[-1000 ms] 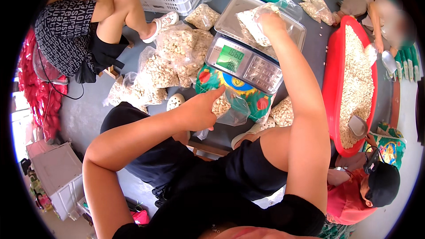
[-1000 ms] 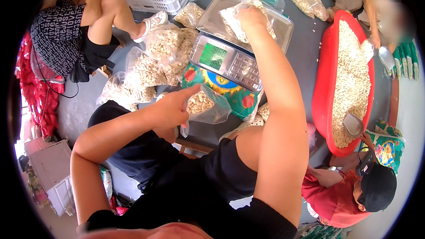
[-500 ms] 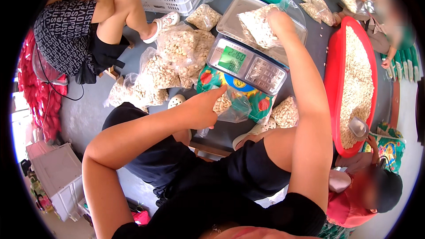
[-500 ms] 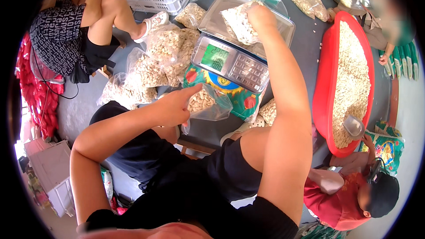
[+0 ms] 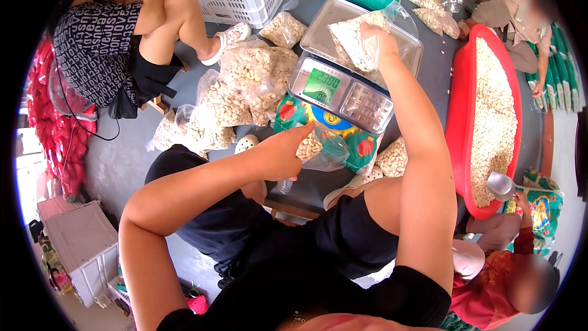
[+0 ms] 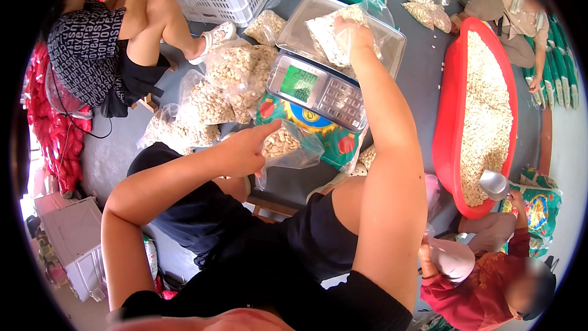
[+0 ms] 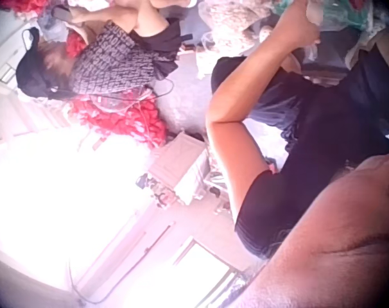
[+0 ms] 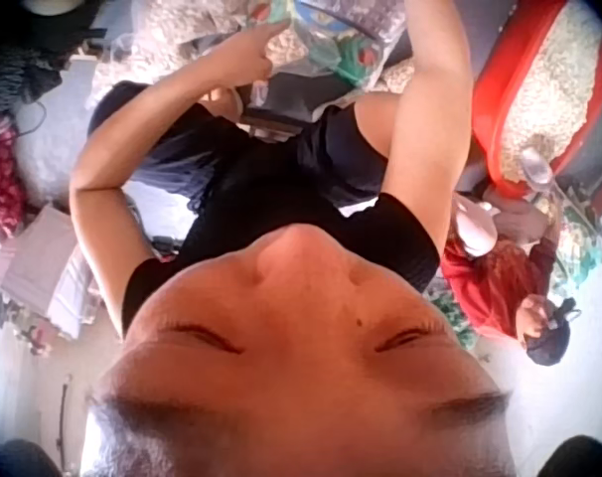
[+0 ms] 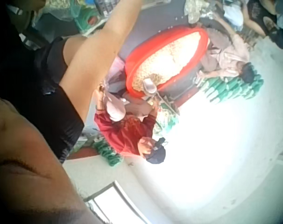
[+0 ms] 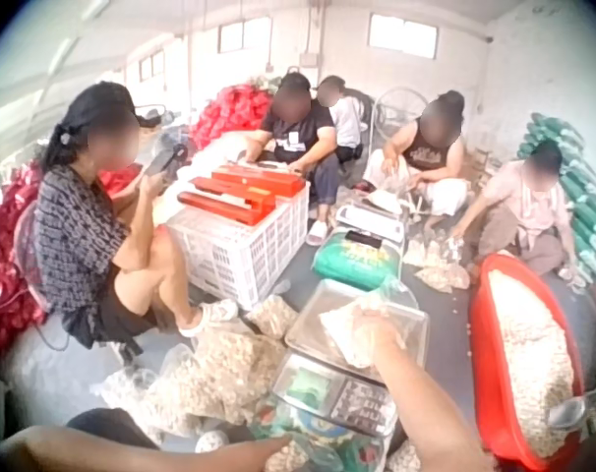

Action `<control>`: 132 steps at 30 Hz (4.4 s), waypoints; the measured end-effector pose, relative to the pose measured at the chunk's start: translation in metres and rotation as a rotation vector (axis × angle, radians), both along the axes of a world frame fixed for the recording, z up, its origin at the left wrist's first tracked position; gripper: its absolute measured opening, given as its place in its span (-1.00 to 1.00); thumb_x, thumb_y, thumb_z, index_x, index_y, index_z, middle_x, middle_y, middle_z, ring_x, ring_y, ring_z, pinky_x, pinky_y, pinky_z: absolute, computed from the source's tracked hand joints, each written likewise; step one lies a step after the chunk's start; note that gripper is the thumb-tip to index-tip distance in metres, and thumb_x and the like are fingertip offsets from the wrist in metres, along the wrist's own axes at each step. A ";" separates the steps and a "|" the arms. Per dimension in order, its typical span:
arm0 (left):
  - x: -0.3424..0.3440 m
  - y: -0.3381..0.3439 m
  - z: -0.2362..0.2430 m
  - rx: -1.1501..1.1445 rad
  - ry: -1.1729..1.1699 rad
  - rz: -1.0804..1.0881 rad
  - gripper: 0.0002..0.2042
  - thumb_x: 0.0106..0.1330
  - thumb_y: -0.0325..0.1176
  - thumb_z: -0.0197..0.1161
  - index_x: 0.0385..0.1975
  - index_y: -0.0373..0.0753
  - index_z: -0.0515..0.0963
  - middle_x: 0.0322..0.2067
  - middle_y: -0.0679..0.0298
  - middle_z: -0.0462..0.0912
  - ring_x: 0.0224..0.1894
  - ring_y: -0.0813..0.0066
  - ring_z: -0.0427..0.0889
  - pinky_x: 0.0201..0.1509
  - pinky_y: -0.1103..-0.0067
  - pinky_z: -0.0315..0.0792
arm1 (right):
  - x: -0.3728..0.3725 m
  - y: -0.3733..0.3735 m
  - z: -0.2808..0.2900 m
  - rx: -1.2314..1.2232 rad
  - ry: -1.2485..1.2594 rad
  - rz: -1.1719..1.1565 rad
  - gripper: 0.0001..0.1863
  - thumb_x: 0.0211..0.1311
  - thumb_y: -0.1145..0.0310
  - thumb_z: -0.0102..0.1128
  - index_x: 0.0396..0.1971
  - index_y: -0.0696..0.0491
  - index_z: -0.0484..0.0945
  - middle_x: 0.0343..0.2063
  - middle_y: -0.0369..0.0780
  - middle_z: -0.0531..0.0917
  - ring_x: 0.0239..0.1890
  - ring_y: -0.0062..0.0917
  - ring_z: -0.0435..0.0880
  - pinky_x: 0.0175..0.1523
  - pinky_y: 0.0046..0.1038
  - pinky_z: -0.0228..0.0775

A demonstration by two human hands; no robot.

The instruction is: The person scoops grains from a large red basin into small plastic bags using a scoop. They place each filled bag onto a digital scale to measure the weight, then set the weighed bags aside. The process is repeated continuously.

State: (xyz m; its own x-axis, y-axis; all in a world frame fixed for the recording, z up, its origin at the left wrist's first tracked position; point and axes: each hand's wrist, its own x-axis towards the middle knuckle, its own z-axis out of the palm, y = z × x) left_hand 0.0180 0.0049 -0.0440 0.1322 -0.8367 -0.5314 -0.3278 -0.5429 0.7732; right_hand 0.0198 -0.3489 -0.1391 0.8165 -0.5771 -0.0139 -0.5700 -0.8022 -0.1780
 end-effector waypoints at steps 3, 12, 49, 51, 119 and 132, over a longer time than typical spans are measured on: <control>0.000 0.002 0.007 0.009 -0.006 0.022 -0.26 0.01 -0.66 -0.06 0.35 -0.30 0.03 -0.14 -0.08 0.56 -0.47 0.36 0.67 -0.30 0.50 0.52 | 0.001 0.016 0.028 0.157 -0.013 -0.094 -0.63 0.23 0.19 -0.17 -0.28 0.18 0.52 -0.21 0.05 0.60 -0.11 -0.12 0.60 0.04 -0.25 0.40; 0.003 0.008 0.003 0.042 -0.012 0.034 -0.26 0.02 -0.64 -0.04 0.34 -0.31 0.04 -0.13 -0.09 0.56 -0.46 0.34 0.69 -0.28 0.49 0.52 | -0.004 -0.031 0.028 0.053 -0.126 0.009 -0.64 0.23 0.13 -0.05 -0.27 0.12 0.57 -0.25 0.03 0.62 -0.15 -0.06 0.58 -0.04 -0.16 0.39; 0.002 0.005 -0.001 -0.183 0.342 0.433 -0.29 0.10 -0.61 0.00 0.32 -0.50 -0.06 0.05 -0.10 0.43 -0.45 0.39 0.66 -0.38 0.57 0.54 | -0.083 0.200 0.026 0.313 0.015 1.086 -0.80 0.08 0.23 0.10 -0.55 0.06 0.49 -0.54 -0.21 0.56 -0.47 -0.28 0.60 -0.39 -0.25 0.44; 0.000 0.005 0.003 -0.191 0.361 0.429 -0.30 0.12 -0.61 -0.01 0.32 -0.49 -0.06 0.05 -0.09 0.44 -0.45 0.40 0.66 -0.39 0.58 0.54 | -0.082 0.207 0.030 0.499 0.135 0.985 -0.80 0.09 0.24 0.07 -0.57 0.05 0.53 -0.51 -0.17 0.59 -0.42 -0.28 0.63 -0.36 -0.26 0.46; 0.052 0.078 0.055 -0.252 0.144 -0.145 -0.28 0.00 -0.64 0.04 0.27 -0.53 -0.01 0.24 -0.18 0.18 0.15 -0.08 0.39 0.15 0.34 0.37 | 0.241 0.075 -0.033 0.402 -0.094 0.052 -0.48 0.21 -0.02 0.06 -0.34 0.22 0.62 -0.47 -0.08 0.67 -0.49 -0.23 0.64 -0.30 -0.28 0.44; 0.037 0.068 0.039 -0.326 -0.083 -0.256 -0.31 0.02 -0.54 0.09 0.24 -0.56 0.06 0.19 -0.22 0.27 0.19 -0.03 0.36 0.25 0.36 0.29 | 0.064 0.053 0.073 0.190 0.209 0.302 -0.65 0.18 0.07 0.11 -0.33 0.07 0.61 -0.34 -0.06 0.65 -0.24 -0.18 0.61 -0.14 -0.21 0.41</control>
State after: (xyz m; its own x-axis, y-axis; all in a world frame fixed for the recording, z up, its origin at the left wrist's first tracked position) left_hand 0.0553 0.0728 -0.0053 -0.0706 -0.9707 -0.2298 -0.4887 -0.1671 0.8563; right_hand 0.0836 -0.2964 -0.0658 0.9173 -0.2831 -0.2802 -0.3534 -0.9029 -0.2446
